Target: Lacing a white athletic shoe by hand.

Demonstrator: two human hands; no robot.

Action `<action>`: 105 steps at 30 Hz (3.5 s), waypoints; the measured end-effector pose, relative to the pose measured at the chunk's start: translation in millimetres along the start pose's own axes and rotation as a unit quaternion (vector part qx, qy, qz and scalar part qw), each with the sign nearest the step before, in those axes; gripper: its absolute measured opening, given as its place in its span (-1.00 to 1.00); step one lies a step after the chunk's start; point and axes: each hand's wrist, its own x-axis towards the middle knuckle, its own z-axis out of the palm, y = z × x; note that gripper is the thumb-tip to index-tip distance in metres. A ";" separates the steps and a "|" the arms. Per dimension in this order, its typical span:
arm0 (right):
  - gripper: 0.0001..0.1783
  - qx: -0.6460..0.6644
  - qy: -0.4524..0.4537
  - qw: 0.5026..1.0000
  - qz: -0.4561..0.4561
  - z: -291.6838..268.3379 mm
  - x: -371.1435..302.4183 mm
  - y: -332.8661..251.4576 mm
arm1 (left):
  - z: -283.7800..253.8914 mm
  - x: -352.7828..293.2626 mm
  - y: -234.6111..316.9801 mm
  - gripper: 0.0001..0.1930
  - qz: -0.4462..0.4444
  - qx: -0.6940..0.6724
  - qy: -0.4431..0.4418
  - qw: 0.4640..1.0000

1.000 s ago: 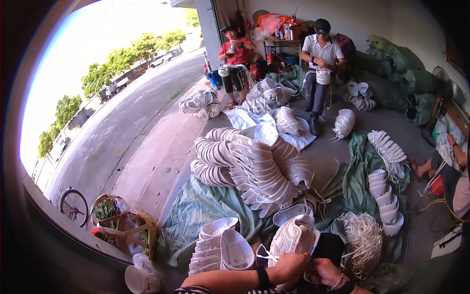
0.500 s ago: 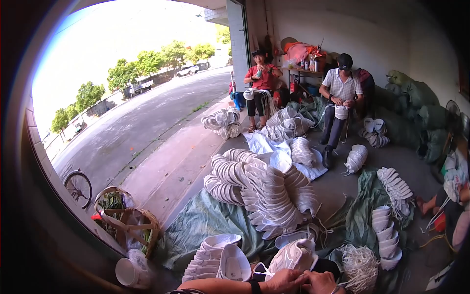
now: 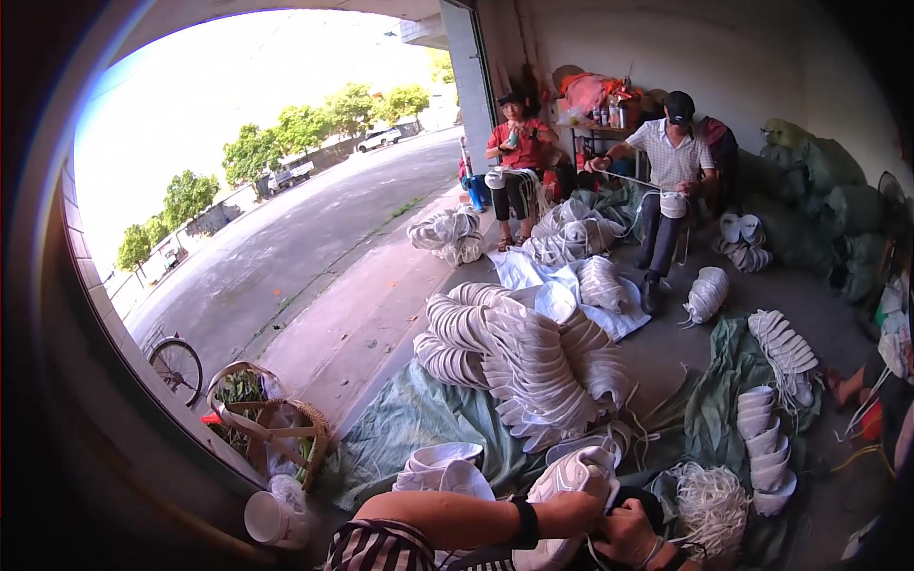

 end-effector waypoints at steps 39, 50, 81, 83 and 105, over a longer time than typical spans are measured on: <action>-0.82 0.370 -0.099 0.875 0.297 -7.9 20.3 -25.3 | 9.7 -37.7 -13.7 -0.70 -0.076 -0.598 0.023 0.798; -0.60 0.511 0.389 0.554 0.530 -98.8 -119.7 84.4 | 28.6 -48.1 -3.6 -0.77 -0.012 -0.620 0.208 0.757; -0.61 0.569 -0.045 0.691 0.443 -38.7 49.5 -17.2 | 30.8 -90.3 -7.2 -0.85 -0.128 -0.377 0.260 0.880; -0.59 0.591 0.004 0.666 0.455 -21.4 61.6 -24.9 | 33.0 -89.5 -5.4 -0.85 -0.131 -0.388 0.261 0.874; -0.68 0.436 -0.168 0.808 0.359 -11.7 41.7 -42.8 | 6.2 -72.2 7.0 -0.88 -0.151 -0.007 0.204 0.967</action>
